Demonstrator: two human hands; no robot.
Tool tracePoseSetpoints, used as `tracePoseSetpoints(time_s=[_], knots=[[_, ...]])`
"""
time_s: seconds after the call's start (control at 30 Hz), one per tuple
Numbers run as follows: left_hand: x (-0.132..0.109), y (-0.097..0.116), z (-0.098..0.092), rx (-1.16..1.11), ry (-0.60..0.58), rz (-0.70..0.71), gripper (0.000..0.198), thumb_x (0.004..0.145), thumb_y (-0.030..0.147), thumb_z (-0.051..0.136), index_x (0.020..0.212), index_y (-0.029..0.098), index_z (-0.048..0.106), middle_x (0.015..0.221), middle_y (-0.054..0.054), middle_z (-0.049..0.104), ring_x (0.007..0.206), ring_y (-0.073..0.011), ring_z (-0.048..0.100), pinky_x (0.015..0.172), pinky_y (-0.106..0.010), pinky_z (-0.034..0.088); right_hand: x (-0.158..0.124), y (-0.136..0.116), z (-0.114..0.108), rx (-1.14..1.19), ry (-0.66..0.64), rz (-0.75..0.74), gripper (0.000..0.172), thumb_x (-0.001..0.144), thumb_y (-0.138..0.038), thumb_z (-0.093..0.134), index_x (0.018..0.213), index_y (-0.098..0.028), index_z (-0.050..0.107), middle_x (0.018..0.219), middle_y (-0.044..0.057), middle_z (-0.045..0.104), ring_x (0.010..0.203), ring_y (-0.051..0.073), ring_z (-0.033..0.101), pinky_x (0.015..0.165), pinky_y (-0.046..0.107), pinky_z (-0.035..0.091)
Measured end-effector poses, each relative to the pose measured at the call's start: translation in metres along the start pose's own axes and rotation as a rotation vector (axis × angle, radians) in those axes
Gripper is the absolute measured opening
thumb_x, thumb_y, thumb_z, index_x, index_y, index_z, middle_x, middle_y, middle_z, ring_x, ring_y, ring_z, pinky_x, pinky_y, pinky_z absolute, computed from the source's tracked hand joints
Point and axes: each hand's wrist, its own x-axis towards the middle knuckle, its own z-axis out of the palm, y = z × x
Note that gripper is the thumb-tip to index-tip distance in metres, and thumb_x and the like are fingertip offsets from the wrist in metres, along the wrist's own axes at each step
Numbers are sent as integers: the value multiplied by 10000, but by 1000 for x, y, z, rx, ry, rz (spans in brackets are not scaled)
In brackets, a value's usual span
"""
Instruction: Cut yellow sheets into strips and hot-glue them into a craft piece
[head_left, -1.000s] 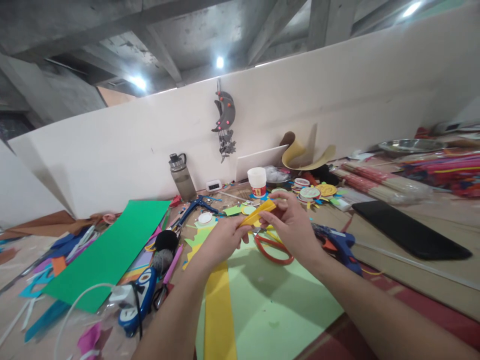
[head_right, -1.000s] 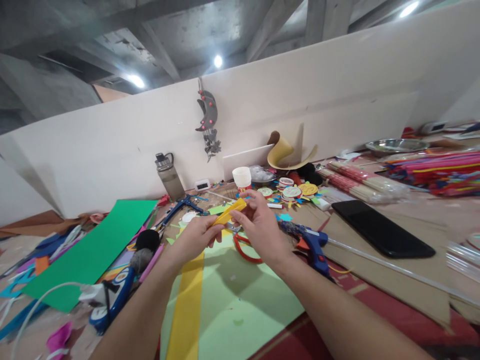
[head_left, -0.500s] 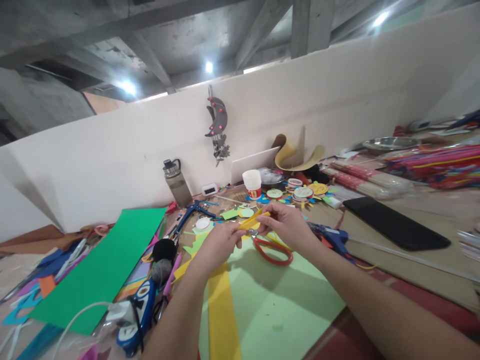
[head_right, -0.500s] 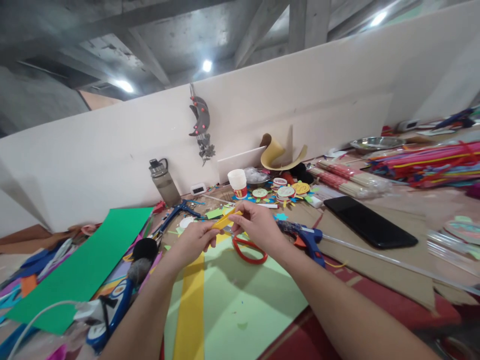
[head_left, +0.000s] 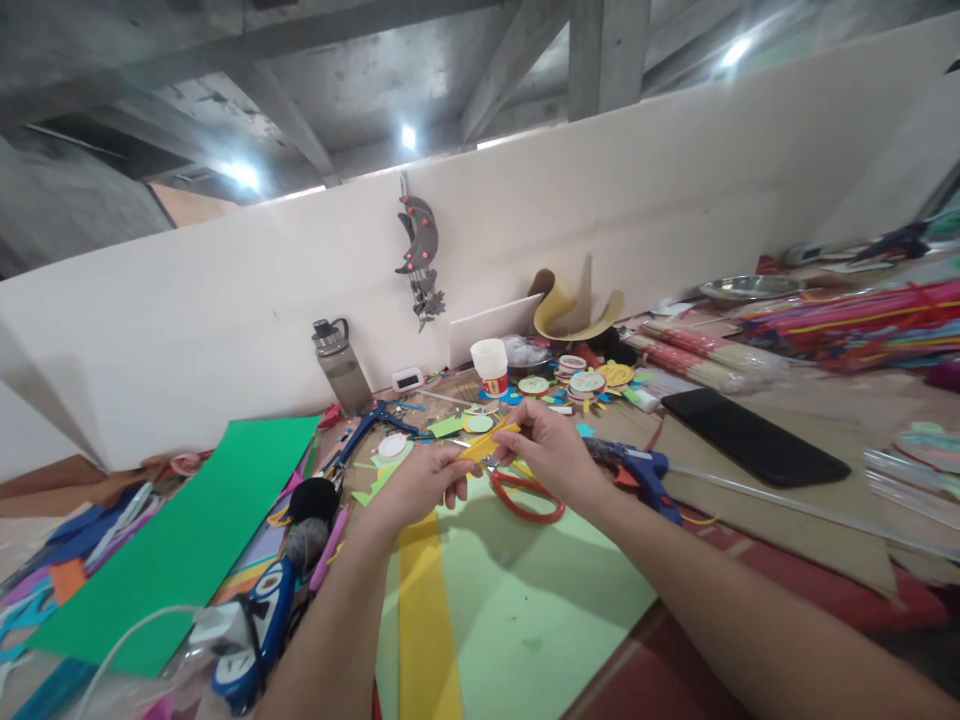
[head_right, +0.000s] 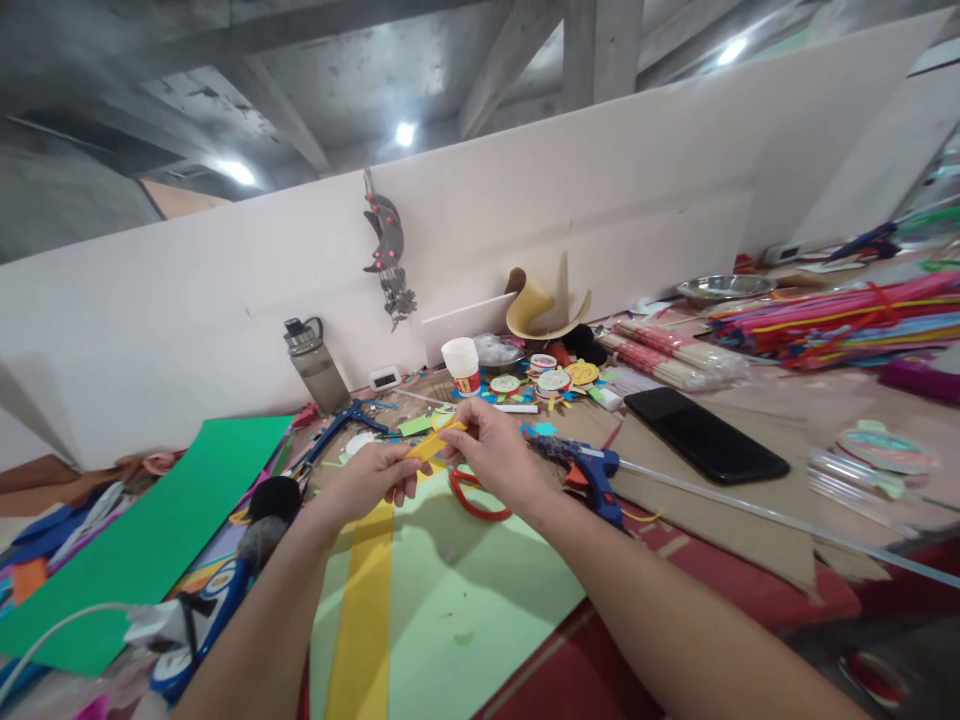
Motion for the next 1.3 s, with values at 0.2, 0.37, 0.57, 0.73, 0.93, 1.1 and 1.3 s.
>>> tracePoseSetpoints(time_s=[0.2,0.37,0.57,0.73,0.93,1.1,1.3], knots=[[-1,5,2,326,119,51,297,836,361,436,702,172,621,726,-29,646,678,-159,552,644,-263,385,2,7,5,101,17,49,326,723,-329,667,859,-238,386,637,-74,575,527,135,610,503,272,506],[-5,16,8,256,186,152,220,846,342,464,813,192,621,777,-17,666,694,-148,576,657,-244,391,0,7,6,95,8,2,366,736,-331,666,979,-231,411,703,-54,599,565,127,615,541,272,521],[-5,17,11,105,261,117,260,855,313,449,685,176,591,618,15,620,548,-105,558,587,-224,405,0,4,6,31,-19,68,303,698,-404,694,880,-191,580,730,0,654,622,142,614,579,277,516],[-4,16,11,55,246,111,277,854,333,452,684,176,604,596,21,608,542,-100,562,565,-217,405,0,5,3,-62,-5,51,241,724,-417,668,727,-181,625,626,0,638,584,139,579,594,282,489],[-4,14,11,28,200,107,304,858,352,445,666,173,599,574,22,605,529,-99,557,574,-217,408,-3,-2,2,-126,30,50,239,727,-409,669,672,-182,619,589,-1,643,558,139,583,578,270,476],[-3,16,10,58,215,116,310,857,351,440,668,172,608,565,20,614,522,-99,558,584,-220,409,-3,-3,3,-65,24,76,280,720,-447,667,685,-173,620,611,14,657,572,141,600,582,271,497],[-2,15,11,50,230,104,297,841,335,457,645,171,609,541,23,606,507,-94,553,573,-208,413,-3,-1,3,-19,12,110,286,700,-445,684,679,-167,621,610,16,663,555,133,605,572,258,501]])
